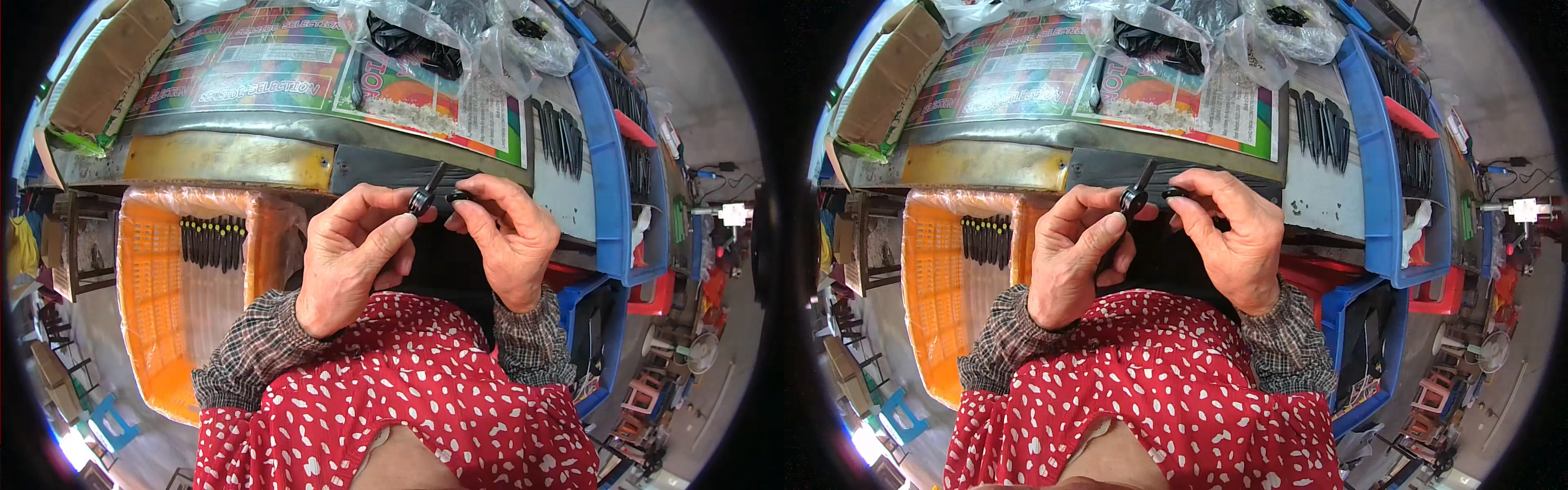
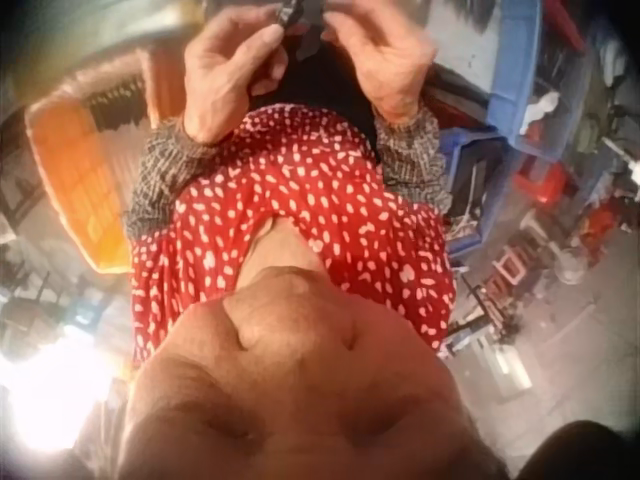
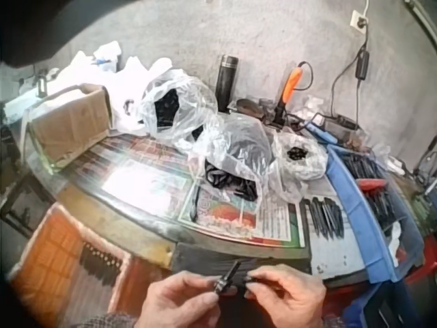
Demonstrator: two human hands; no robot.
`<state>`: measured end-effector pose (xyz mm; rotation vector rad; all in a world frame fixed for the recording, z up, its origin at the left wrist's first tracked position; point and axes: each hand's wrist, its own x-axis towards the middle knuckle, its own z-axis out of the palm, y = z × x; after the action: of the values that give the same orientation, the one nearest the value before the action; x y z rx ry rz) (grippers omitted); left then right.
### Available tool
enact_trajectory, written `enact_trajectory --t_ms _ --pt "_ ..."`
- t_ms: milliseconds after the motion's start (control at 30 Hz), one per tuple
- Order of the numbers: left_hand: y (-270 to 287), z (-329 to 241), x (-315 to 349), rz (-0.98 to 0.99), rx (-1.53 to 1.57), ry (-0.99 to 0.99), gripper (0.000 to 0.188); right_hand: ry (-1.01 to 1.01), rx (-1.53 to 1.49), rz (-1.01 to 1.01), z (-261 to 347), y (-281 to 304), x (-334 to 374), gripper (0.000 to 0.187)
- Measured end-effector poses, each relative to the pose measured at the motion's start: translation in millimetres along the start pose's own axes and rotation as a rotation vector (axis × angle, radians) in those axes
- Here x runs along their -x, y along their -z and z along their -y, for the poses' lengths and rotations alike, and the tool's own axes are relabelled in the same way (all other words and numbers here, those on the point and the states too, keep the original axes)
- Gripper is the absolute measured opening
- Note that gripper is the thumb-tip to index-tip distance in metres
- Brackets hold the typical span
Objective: The person assembles small plastic parts by hand, taking them from plastic bags and bins.
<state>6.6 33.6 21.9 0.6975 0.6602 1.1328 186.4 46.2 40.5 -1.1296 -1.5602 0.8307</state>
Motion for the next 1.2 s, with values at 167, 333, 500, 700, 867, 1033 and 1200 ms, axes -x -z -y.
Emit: enact_trajectory --t_ms 167,333,500,700,867,1033,1200 --pt "-1 2 5 -0.014 0.084 0.025 0.018 0.243 0.216 -0.046 -7 -14 9 0.019" --pt "5 7 9 0.000 0.084 0.002 0.017 0.355 0.324 -0.002 1 -19 11 0.025" --pt "4 6 10 -0.004 0.057 -0.012 0.017 0.248 0.214 -0.020 -1 -24 17 0.030" --pt "5 7 11 0.018 0.042 -0.009 0.017 0.265 0.271 0.005 -3 -21 16 0.034" --pt "4 9 10 0.009 0.055 0.000 0.017 0.193 0.225 0.026 -2 -19 18 0.034" --pt "5 8 9 0.013 0.077 0.012 0.017 -0.043 -0.133 0.013 -6 -15 24 0.030" --pt "1 15 10 0.005 0.050 0.026 0.018 -0.060 -0.273 -0.012 -11 -17 28 0.031"
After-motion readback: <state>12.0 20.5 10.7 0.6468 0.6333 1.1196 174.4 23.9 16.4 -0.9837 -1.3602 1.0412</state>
